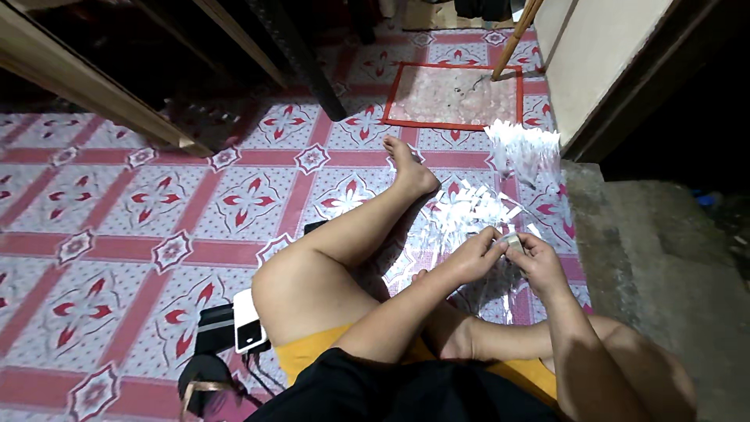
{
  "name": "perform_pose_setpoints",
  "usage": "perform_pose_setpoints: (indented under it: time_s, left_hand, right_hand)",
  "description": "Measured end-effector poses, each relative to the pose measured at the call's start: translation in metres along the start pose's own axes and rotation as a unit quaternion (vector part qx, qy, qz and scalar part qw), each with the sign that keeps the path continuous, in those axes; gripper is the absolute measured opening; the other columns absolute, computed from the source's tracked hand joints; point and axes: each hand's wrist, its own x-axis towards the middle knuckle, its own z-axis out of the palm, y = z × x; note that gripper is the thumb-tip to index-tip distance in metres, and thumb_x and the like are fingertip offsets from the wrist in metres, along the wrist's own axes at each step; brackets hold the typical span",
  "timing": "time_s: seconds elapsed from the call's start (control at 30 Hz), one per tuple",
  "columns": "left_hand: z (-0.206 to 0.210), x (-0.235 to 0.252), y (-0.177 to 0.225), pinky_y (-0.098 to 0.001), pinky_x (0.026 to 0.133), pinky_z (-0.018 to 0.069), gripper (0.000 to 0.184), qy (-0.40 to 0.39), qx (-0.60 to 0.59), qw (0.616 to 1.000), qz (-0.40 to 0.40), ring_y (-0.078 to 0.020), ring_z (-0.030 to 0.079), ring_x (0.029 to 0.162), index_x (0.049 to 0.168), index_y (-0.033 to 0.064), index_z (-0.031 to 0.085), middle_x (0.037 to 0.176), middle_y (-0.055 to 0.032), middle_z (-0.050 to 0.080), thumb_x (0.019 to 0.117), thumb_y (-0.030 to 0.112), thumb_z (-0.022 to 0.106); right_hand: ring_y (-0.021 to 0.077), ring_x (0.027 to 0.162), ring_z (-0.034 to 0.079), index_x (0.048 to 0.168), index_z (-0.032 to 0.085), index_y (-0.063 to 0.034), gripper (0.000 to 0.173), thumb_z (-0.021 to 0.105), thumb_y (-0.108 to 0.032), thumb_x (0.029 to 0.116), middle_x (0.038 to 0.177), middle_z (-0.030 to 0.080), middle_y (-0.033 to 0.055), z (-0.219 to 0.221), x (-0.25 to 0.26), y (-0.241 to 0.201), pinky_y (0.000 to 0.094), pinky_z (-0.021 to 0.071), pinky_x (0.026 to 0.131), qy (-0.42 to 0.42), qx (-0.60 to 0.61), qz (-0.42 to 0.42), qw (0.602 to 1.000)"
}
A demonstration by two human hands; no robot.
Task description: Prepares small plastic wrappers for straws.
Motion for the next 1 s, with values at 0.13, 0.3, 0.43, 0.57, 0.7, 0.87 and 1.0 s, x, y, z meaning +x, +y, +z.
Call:
perform_pose_setpoints:
  time_s: [0.13, 0.3, 0.43, 0.57, 0.7, 0.87, 1.0]
  left_hand:
    - [-0.004, 0.0, 0.006, -0.0312, 0.062, 0.0551, 0.035, 0.011, -0.034, 0.999, -0.013, -0.0113, 0.058, 0.063, 0.113, 0.0135, 0.057, 0.075, 0.0002, 0.058, 0.1102, 0.044, 0.041]
    - [-0.008, -0.003, 0.016, -0.0298, 0.058, 0.0517, 0.032, 0.01, -0.065, 0.998, -0.002, -0.0115, 0.055, 0.059, 0.112, 0.013, 0.057, 0.07, 0.0002, 0.055, 0.1105, 0.041, 0.042]
    - [-0.006, -0.005, 0.018, -0.0305, 0.061, 0.0555, 0.032, -0.001, -0.012, 0.999, 0.029, -0.0096, 0.058, 0.064, 0.116, 0.0158, 0.057, 0.075, 0.0018, 0.058, 0.1104, 0.043, 0.041]
    - [-0.009, -0.008, 0.026, -0.0322, 0.066, 0.0574, 0.034, -0.001, 0.036, 0.999, 0.037, -0.0081, 0.061, 0.068, 0.123, 0.0188, 0.056, 0.08, 0.0037, 0.062, 0.1089, 0.047, 0.042]
    - [-0.016, -0.011, 0.035, -0.0336, 0.07, 0.0603, 0.036, 0.003, 0.044, 0.999, 0.031, -0.0069, 0.065, 0.073, 0.129, 0.0232, 0.055, 0.087, 0.0053, 0.067, 0.1064, 0.05, 0.047]
    - [-0.085, -0.032, 0.096, -0.0359, 0.094, 0.0594, 0.061, -0.01, 0.116, 0.992, 0.05, -0.0055, 0.068, 0.107, 0.151, 0.029, 0.045, 0.123, 0.0073, 0.069, 0.0997, 0.059, 0.056]
    - [-0.155, -0.049, 0.095, -0.0395, 0.106, 0.0527, 0.063, 0.049, 0.17, 0.984, -0.001, -0.0073, 0.063, 0.12, 0.153, 0.0257, 0.046, 0.133, 0.0054, 0.065, 0.1, 0.059, 0.055]
  right_hand:
    - [0.0188, 0.083, 0.068, 0.143, 0.055, -0.0179, 0.05, 0.066, -0.021, 0.0947, 0.102, 0.068, 0.0075, -0.013, -0.002, 0.003, 0.0376, 0.0602, 0.072, -0.044, 0.012, 0.023, 0.999]
    - [0.0235, 0.082, 0.068, 0.123, 0.054, -0.0034, 0.04, 0.074, -0.016, 0.0907, 0.1, 0.067, 0.0131, -0.019, -0.007, -0.011, 0.0419, 0.061, 0.071, 0.015, 0.121, -0.021, 0.992]
    - [0.0241, 0.086, 0.069, 0.118, 0.056, -0.0038, 0.044, 0.082, -0.015, 0.0839, 0.104, 0.069, 0.0127, -0.008, -0.01, -0.035, 0.0421, 0.0616, 0.072, 0.042, 0.077, -0.05, 0.995]
    - [0.0176, 0.087, 0.068, 0.116, 0.057, -0.0088, 0.048, 0.087, -0.018, 0.0788, 0.095, 0.068, 0.0042, 0.0, -0.011, -0.046, 0.0378, 0.0619, 0.074, 0.091, -0.053, -0.066, 0.992]
    - [0.015, 0.086, 0.067, 0.116, 0.055, -0.0088, 0.044, 0.083, -0.015, 0.0827, 0.092, 0.067, 0.0001, 0.003, -0.016, -0.066, 0.0352, 0.061, 0.076, 0.059, -0.099, -0.15, 0.982]
    - [0.0125, 0.091, 0.068, 0.113, 0.062, -0.0132, 0.025, 0.074, -0.016, 0.0918, 0.098, 0.069, -0.004, 0.006, -0.024, -0.13, 0.0331, 0.0616, 0.077, 0.032, -0.204, -0.213, 0.955]
    - [0.0038, 0.091, 0.066, 0.122, 0.063, -0.0248, 0.03, 0.072, -0.032, 0.0943, 0.105, 0.068, -0.0094, 0.014, 0.018, -0.156, 0.0269, 0.059, 0.075, 0.013, -0.362, -0.251, 0.898]
